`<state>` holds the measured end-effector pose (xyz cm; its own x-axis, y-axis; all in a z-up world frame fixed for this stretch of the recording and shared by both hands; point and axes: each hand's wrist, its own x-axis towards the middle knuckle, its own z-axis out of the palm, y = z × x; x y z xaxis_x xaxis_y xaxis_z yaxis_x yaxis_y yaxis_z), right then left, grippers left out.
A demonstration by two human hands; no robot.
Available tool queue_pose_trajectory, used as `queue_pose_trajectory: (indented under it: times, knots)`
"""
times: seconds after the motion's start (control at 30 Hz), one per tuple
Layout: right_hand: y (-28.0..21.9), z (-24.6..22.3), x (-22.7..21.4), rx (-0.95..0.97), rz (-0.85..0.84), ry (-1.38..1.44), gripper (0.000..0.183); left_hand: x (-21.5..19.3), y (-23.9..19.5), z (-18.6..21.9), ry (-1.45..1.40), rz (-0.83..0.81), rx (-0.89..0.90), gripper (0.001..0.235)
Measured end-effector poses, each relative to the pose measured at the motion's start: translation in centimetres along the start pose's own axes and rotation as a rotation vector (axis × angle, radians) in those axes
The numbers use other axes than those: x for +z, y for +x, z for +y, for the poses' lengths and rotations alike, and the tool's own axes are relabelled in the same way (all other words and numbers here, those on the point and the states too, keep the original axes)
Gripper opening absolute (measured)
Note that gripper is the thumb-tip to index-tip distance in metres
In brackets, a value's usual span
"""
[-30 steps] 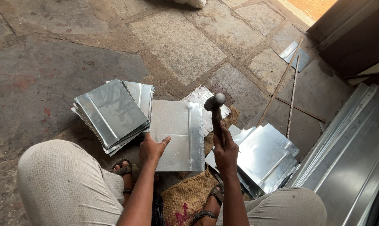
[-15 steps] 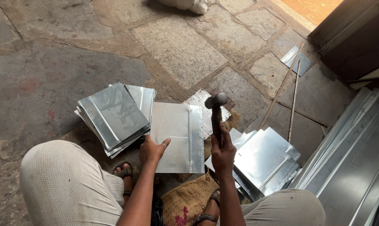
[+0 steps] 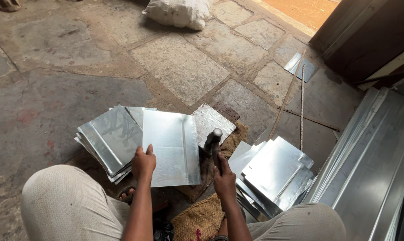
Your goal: The person holds metal sheets against a small metal anvil and hammers the edges to flatten or shape them.
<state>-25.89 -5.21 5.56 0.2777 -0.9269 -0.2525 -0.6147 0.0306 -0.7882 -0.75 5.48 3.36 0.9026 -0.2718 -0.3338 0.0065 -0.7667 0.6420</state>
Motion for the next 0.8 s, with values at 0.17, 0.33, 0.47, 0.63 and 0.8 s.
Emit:
queue_pose_trajectory:
  times: [0.17,0.33,0.47,0.63,0.8]
  knots:
    - [0.8,1.9,2.1,-0.145,0.002,0.072,0.056,-4.6,-0.7,4.1,-0.079,0.224,0.231,0.041]
    - [0.2,2.6,4.0,-0.120,0.071,0.034,0.045,-2.9,-3.1,12.7,-0.239,0.138,0.394,0.045]
    - [0.5,3.5,3.8,-0.102,0.007,0.021,0.053,6.3,-6.4,19.3,-0.194,-0.102,0.495,0.041]
    - [1.0,5.6,3.8,-0.652,0.232,-0.311,0.062,19.1,-13.5,20.5,0.004,-0.303,0.626,0.034]
    - [-0.5,1.6,2.6,-0.111,-0.078,-0.042,0.056,29.0,-18.1,19.8,0.097,-0.538,0.631,0.037]
